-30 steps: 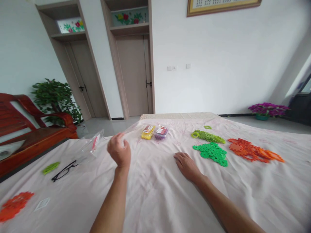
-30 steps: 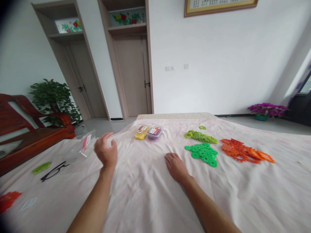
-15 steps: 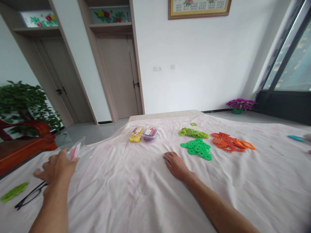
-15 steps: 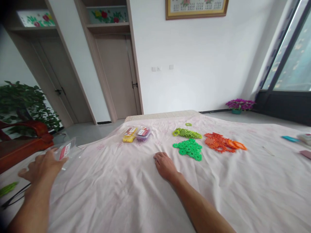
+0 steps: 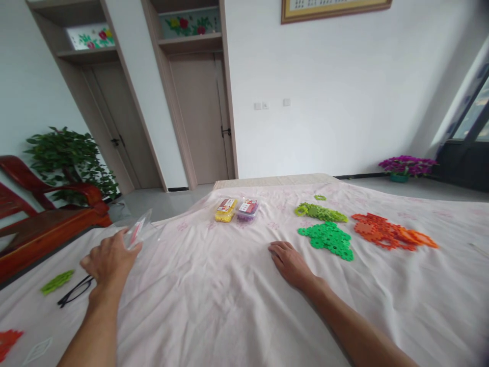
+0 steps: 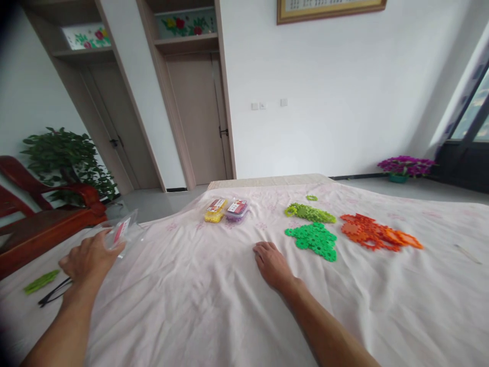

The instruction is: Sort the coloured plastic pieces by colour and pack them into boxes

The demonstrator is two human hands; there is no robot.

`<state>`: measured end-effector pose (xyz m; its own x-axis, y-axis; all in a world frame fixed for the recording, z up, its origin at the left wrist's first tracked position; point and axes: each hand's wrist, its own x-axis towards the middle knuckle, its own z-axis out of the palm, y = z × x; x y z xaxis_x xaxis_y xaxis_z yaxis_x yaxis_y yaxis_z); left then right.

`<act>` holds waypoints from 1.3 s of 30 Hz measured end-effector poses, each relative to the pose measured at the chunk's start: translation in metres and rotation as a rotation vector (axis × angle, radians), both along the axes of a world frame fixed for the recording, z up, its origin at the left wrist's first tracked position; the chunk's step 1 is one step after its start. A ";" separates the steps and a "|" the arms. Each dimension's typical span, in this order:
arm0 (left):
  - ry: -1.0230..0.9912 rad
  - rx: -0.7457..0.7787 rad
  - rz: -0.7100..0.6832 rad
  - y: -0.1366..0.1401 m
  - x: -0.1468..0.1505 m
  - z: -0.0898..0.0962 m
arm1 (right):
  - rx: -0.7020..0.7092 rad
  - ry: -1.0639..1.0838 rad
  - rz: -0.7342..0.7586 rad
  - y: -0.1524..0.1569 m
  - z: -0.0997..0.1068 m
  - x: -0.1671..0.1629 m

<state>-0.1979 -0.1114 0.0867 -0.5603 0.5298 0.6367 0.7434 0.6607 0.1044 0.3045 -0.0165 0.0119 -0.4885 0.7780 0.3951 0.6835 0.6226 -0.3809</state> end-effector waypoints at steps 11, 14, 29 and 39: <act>0.128 0.193 -0.151 0.005 -0.014 -0.014 | 0.012 -0.010 0.008 0.002 -0.003 0.000; 0.150 0.232 -0.230 0.007 -0.020 -0.013 | 0.009 -0.002 0.011 0.002 -0.003 0.000; 0.288 0.348 -0.320 0.004 0.015 0.028 | -0.005 -0.006 0.004 0.001 -0.002 0.000; 0.430 0.404 -0.879 0.027 0.148 0.035 | 0.013 0.013 0.018 0.000 -0.001 0.000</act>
